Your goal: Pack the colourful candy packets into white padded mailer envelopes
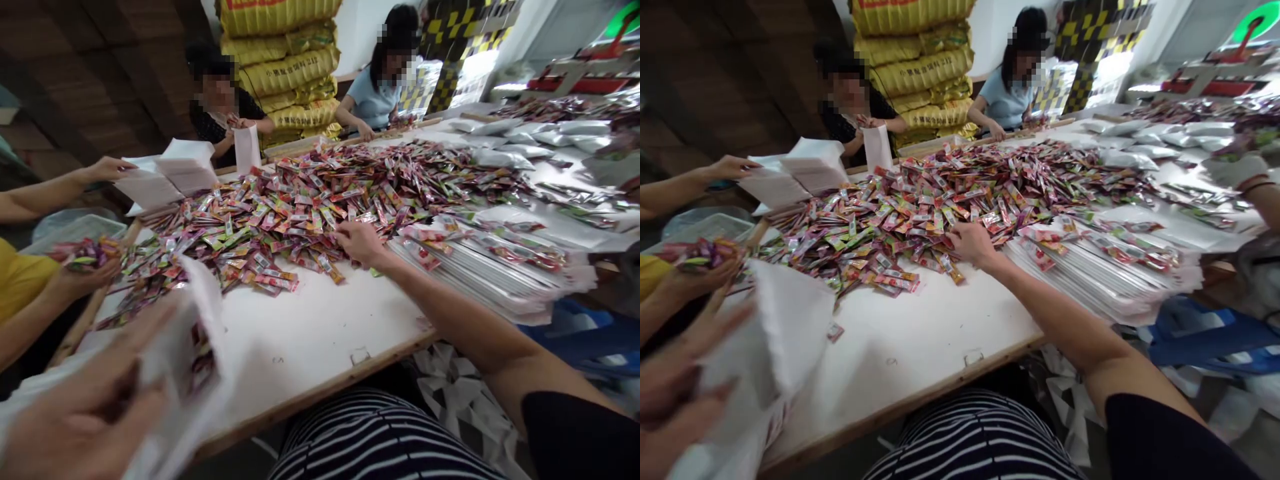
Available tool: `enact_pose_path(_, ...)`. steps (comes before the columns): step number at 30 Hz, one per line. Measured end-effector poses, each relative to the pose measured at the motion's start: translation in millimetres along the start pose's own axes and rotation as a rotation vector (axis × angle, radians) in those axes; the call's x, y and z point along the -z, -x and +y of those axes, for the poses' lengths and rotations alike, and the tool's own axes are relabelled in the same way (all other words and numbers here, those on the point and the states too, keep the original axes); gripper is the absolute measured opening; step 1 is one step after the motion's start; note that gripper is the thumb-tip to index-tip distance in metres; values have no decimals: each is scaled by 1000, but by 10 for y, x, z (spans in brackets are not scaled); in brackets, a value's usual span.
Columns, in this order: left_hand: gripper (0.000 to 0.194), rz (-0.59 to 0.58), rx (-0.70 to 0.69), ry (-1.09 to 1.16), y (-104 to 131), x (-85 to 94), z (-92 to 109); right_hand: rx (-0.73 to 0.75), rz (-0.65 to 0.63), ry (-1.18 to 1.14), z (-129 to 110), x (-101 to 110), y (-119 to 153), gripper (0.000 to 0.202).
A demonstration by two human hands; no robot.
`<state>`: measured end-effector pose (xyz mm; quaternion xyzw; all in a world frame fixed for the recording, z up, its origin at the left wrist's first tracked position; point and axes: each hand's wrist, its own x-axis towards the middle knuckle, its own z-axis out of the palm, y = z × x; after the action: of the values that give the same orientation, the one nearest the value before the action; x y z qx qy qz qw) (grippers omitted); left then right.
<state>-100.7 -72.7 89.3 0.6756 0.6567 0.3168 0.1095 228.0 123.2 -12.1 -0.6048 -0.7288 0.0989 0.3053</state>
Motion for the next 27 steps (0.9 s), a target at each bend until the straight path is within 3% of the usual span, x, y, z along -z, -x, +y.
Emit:
enact_pose_path(2,65,-321,-102,11,168,-425,76,-38,-162,116,172,-402,-114,34)
enact_pose_path(5,78,-762,-148,10,341,-1170,124,66,-301,197,214,-869,-77,38)
enact_pose_path(6,78,-845,-139,12,365,-1343,124,97,-330,200,207,-966,-16,37)
enact_pose_path(8,73,-946,-123,58,342,-1509,112,155,-372,166,219,-1073,154,33)
enact_pose_path(11,55,-879,-70,106,89,-1454,44,320,-403,42,345,-1087,454,31)
enact_pose_path(14,44,-613,-47,-112,-401,-1435,-135,395,-364,-49,511,-1068,693,36)
enact_pose_path(17,57,-394,-121,-400,-916,-1641,-374,319,-311,-8,572,-1086,811,35)
enact_pose_path(19,63,-395,-92,-542,-1131,-1837,-484,257,-274,56,536,-1089,846,32)
enact_pose_path(22,63,-480,-29,-613,-1149,-2077,-508,223,-162,138,419,-1050,893,30)
enact_pose_path(24,62,-496,-31,-614,-999,-2155,-458,317,-130,142,332,-1018,927,33)
enact_pose_path(27,61,-531,-70,-550,-730,-2132,-385,517,-278,97,236,-1005,942,35)
